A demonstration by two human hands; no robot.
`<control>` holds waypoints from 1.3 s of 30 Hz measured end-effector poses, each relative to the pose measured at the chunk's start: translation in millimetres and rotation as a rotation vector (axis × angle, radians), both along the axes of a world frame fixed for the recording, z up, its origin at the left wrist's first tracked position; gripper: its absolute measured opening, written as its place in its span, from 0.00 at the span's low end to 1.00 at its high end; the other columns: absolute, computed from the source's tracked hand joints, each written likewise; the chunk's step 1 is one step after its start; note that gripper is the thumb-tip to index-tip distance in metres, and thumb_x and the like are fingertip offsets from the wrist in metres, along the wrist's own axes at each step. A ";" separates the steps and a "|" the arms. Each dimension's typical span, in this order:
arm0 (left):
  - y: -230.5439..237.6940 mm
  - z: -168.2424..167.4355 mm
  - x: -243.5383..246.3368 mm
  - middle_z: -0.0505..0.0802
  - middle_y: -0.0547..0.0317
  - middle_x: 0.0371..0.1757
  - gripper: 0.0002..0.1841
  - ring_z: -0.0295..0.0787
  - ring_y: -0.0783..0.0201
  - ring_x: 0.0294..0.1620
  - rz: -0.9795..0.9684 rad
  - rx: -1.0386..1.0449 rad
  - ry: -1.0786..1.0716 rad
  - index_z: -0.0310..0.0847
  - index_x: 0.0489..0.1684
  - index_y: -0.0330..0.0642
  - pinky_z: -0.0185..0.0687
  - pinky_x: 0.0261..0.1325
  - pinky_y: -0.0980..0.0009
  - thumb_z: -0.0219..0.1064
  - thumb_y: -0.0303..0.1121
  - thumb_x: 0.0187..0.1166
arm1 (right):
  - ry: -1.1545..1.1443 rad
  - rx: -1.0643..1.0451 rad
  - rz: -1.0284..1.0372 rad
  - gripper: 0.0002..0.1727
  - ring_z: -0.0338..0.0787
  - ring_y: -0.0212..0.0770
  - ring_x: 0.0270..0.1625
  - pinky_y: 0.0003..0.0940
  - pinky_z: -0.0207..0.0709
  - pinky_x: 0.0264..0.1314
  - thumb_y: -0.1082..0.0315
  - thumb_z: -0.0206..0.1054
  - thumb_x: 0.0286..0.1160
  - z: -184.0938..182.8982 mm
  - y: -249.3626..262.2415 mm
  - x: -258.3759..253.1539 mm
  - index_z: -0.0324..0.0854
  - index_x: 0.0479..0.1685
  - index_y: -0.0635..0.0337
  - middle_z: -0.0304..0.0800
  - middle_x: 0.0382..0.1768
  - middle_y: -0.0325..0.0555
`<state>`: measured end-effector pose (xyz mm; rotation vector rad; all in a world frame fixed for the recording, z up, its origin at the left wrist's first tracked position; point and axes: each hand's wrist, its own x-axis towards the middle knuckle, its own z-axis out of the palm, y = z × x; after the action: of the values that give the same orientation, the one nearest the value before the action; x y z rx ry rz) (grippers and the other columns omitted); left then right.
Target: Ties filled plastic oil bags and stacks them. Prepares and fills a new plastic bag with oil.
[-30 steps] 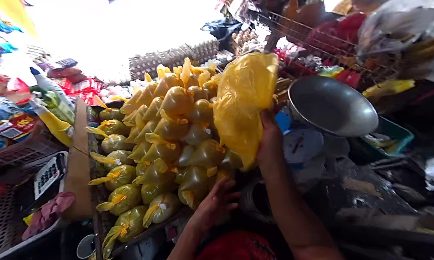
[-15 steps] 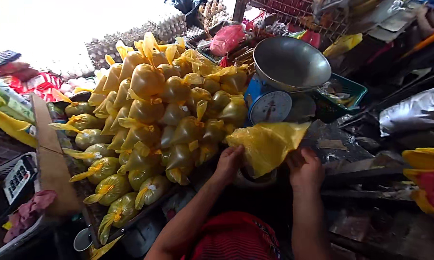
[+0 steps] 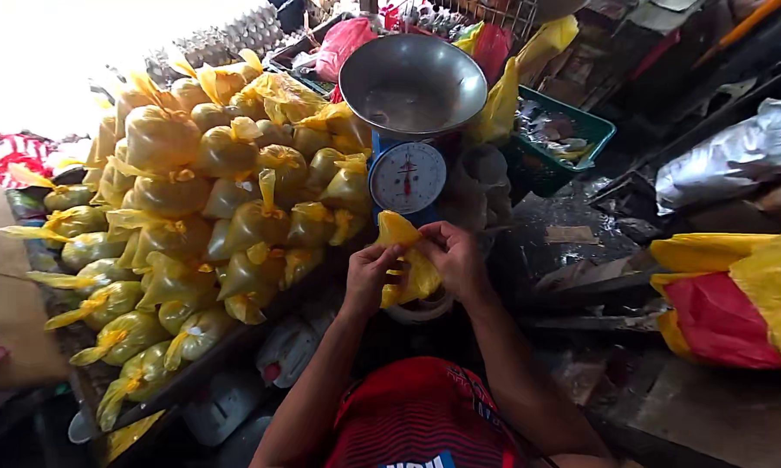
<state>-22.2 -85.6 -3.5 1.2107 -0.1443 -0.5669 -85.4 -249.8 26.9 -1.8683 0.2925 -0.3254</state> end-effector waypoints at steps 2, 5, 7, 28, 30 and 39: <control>-14.3 -4.1 -8.7 0.95 0.44 0.39 0.10 0.94 0.55 0.33 0.077 0.045 -0.078 0.91 0.47 0.35 0.95 0.36 0.58 0.70 0.34 0.83 | 0.000 0.065 0.003 0.09 0.93 0.37 0.39 0.39 0.90 0.42 0.63 0.66 0.86 -7.1 -18.1 -3.9 0.88 0.55 0.55 0.95 0.40 0.42; -35.9 -8.2 -17.3 0.95 0.45 0.41 0.10 0.96 0.52 0.34 0.141 0.091 -0.185 0.90 0.50 0.35 0.97 0.35 0.54 0.67 0.34 0.85 | -0.017 0.023 0.028 0.16 0.92 0.39 0.39 0.43 0.88 0.40 0.53 0.63 0.87 -13.8 -44.2 -3.7 0.85 0.58 0.54 0.92 0.41 0.44; -47.5 -10.9 -25.2 0.95 0.47 0.42 0.10 0.96 0.52 0.37 0.153 0.108 -0.225 0.88 0.51 0.36 0.97 0.36 0.54 0.65 0.34 0.87 | 0.050 -0.072 0.130 0.32 0.92 0.40 0.50 0.46 0.90 0.51 0.41 0.71 0.76 -14.6 -58.4 -4.2 0.77 0.69 0.53 0.90 0.52 0.44; -60.9 -10.6 3.6 0.91 0.51 0.60 0.39 0.91 0.54 0.57 -0.109 -0.111 -0.034 0.67 0.81 0.56 0.90 0.57 0.52 0.72 0.61 0.71 | 0.023 0.184 0.167 0.46 0.92 0.46 0.50 0.50 0.92 0.50 0.55 0.80 0.67 -43.9 -104.9 -12.5 0.59 0.88 0.41 0.89 0.53 0.48; -68.9 -22.3 4.5 0.91 0.47 0.60 0.45 0.93 0.52 0.55 -0.208 0.308 -0.171 0.58 0.84 0.51 0.94 0.57 0.50 0.83 0.37 0.64 | 0.065 -0.254 -0.075 0.47 0.92 0.56 0.46 0.61 0.88 0.47 0.67 0.83 0.55 -51.1 -94.8 -9.9 0.65 0.82 0.52 0.90 0.48 0.56; -61.9 -86.6 17.1 0.86 0.42 0.69 0.38 0.87 0.50 0.67 0.047 0.838 -0.608 0.67 0.82 0.39 0.85 0.70 0.50 0.78 0.37 0.69 | 0.270 -0.432 -0.303 0.36 0.94 0.52 0.51 0.55 0.89 0.53 0.65 0.80 0.56 -104.3 -52.3 -26.6 0.74 0.71 0.63 0.92 0.51 0.54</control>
<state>-5.0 -147.5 -90.1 2.1802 -0.4160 -0.1851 -112.1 -302.2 -77.4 -2.3001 0.7419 -0.3608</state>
